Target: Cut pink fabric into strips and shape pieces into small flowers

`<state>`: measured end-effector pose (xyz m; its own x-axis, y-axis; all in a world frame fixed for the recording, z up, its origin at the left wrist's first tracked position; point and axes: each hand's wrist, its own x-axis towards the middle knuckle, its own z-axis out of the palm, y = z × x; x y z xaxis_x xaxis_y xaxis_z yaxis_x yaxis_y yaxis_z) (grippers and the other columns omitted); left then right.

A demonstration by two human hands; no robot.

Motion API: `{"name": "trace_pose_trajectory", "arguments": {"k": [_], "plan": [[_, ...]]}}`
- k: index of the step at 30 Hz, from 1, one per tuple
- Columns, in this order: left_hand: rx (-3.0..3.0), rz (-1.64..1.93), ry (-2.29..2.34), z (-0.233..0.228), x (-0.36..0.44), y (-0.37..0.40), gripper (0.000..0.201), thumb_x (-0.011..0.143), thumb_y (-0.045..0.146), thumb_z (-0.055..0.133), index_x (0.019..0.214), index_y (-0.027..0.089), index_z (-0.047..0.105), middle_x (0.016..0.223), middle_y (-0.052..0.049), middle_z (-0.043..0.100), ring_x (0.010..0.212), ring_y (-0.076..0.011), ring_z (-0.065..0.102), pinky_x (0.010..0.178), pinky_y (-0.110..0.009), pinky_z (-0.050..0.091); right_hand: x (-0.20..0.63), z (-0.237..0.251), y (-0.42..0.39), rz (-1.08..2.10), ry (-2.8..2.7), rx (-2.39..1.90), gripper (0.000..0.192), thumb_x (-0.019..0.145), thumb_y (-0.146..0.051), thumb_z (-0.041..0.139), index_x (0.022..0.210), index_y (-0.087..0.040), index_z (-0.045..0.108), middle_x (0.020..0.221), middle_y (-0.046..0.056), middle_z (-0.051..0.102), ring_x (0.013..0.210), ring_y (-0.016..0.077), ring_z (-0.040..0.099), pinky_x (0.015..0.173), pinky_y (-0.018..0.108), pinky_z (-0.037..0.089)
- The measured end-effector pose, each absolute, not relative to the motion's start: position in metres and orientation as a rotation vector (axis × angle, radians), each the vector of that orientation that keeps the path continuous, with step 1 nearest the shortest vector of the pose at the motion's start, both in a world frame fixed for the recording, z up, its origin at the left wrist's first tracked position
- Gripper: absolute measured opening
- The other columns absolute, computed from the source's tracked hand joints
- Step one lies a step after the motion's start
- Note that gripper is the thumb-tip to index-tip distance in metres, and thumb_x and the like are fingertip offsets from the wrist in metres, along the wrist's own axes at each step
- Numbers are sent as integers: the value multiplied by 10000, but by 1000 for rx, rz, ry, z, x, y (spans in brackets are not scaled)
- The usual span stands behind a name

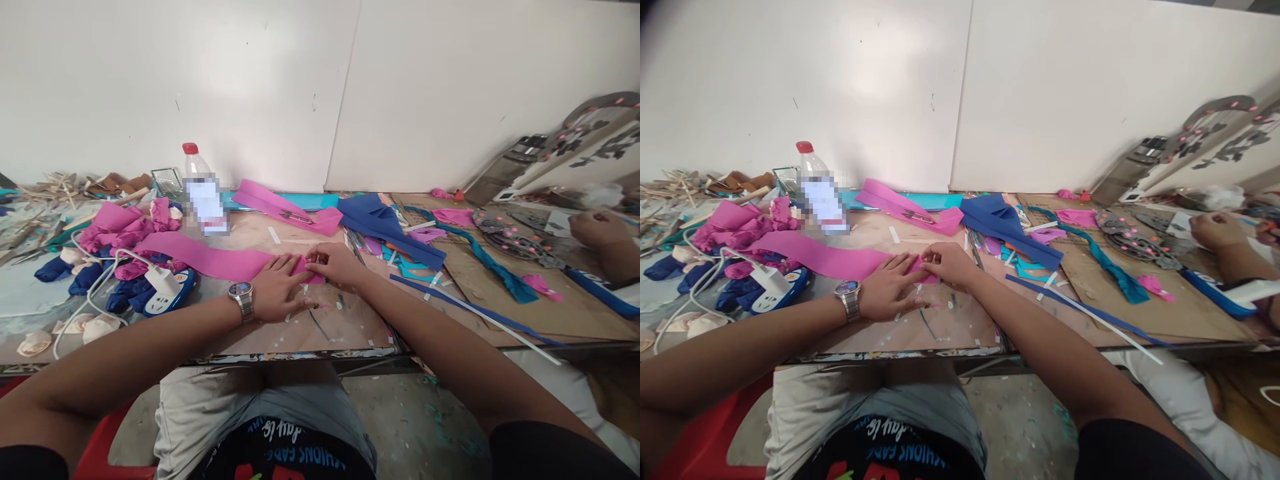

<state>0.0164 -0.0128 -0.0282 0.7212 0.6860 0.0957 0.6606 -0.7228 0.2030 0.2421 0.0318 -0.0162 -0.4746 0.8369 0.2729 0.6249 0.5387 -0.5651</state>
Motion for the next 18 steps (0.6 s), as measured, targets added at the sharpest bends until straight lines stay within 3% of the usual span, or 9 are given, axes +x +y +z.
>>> {"name": "trace_pose_trajectory", "arguments": {"k": [4, 10, 18], "plan": [[2763, 214, 1060, -25, 16, -14, 812, 886, 788, 340, 1571, 354, 299, 1672, -134, 176, 1528, -417, 145, 1185, -618, 179, 243, -11, 29, 603, -2282, -1102, 236, 806, -271, 721, 1016, -166, 741, 854, 35, 731, 655, 125, 604, 622, 231, 456], [2770, 125, 1015, -20, 14, -13, 840, 864, 811, 351, 1575, 370, 280, 1683, -125, 124, 1525, -439, 127, 1177, -644, 145, 245, -12, 30, 601, -2324, -1034, 191, 816, -168, 612, 951, -167, 747, 852, 38, 736, 674, 129, 626, 654, 236, 476], [2777, 121, 980, -21, 11, -13, 847, 858, 814, 357, 1572, 364, 292, 1682, -126, 126, 1527, -437, 118, 1182, -643, 124, 243, -11, 30, 622, -2319, -1061, 156, 814, -186, 645, 921, -173, 757, 811, 28, 705, 642, 131, 607, 631, 250, 473]]}}
